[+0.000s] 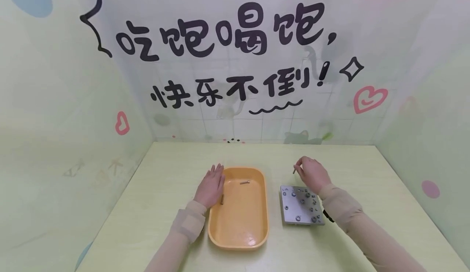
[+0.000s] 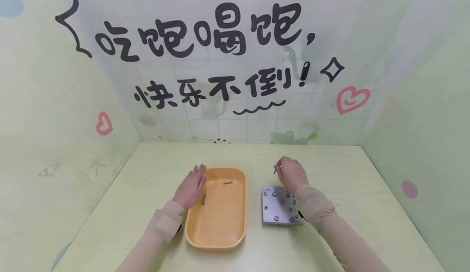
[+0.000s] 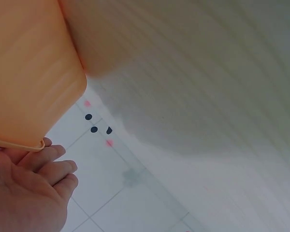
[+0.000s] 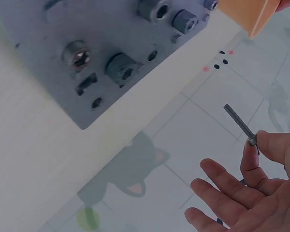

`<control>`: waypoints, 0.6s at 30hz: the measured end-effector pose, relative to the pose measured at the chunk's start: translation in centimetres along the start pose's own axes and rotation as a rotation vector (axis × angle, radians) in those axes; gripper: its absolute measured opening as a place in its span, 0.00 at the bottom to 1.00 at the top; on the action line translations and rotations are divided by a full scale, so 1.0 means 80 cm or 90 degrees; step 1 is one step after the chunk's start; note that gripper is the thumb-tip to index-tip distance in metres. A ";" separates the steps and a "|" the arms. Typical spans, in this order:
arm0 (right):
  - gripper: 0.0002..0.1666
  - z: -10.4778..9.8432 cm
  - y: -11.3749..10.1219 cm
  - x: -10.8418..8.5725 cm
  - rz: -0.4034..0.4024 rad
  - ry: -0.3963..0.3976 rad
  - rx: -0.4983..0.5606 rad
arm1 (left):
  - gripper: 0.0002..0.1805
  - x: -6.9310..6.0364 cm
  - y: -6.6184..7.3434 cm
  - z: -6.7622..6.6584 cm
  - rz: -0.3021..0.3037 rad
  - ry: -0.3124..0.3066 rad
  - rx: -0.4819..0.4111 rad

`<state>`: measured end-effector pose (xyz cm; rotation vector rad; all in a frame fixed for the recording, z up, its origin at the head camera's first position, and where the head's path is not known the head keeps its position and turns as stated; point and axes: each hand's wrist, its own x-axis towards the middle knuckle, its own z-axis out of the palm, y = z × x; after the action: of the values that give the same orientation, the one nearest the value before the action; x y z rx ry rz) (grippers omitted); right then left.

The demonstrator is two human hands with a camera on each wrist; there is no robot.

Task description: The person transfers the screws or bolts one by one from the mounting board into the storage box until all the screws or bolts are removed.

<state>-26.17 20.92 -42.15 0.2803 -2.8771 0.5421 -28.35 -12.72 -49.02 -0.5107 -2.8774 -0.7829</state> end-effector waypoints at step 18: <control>0.08 0.014 -0.073 0.030 -0.065 0.012 0.007 | 0.27 -0.001 0.002 -0.001 0.001 0.000 -0.002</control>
<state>-27.38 14.81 -40.63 0.4186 -2.8245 0.5400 -28.21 -12.64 -48.86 -0.5130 -2.8754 -0.7875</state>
